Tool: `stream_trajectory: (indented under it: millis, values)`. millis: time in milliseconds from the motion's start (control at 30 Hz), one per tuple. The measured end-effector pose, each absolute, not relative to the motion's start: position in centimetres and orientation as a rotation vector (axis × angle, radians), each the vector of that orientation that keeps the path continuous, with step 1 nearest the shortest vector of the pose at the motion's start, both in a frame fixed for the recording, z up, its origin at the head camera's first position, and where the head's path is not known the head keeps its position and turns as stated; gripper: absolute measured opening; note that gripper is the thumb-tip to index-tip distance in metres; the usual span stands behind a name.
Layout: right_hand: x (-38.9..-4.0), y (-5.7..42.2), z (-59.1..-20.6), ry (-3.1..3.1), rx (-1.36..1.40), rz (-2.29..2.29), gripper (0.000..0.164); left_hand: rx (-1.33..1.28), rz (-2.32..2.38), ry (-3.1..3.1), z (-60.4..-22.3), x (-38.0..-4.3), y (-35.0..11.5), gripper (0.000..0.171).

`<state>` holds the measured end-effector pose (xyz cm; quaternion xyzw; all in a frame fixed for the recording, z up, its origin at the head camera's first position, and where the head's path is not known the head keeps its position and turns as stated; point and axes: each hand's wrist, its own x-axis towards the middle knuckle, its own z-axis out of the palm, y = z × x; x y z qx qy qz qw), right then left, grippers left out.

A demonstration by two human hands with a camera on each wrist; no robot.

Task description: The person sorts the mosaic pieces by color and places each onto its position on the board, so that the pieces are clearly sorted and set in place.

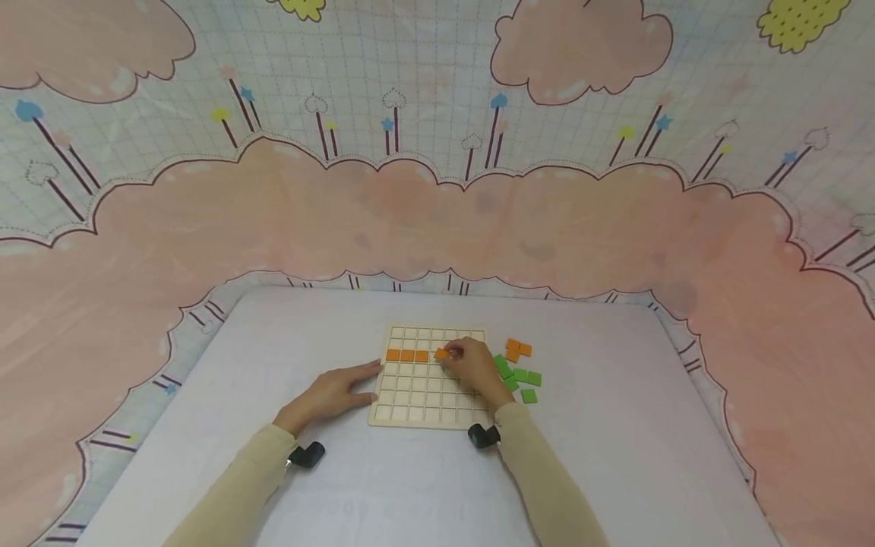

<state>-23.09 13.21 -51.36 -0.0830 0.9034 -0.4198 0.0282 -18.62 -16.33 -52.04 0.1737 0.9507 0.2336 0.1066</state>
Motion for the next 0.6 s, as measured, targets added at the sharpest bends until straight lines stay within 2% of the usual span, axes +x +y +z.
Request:
stream_trajectory:
  millis: [600]
  values:
    - [-23.43,12.80,-51.31,2.809,-0.340,-1.191,0.024,0.517,0.680,2.802,-51.92,-18.54,-16.35,0.063]
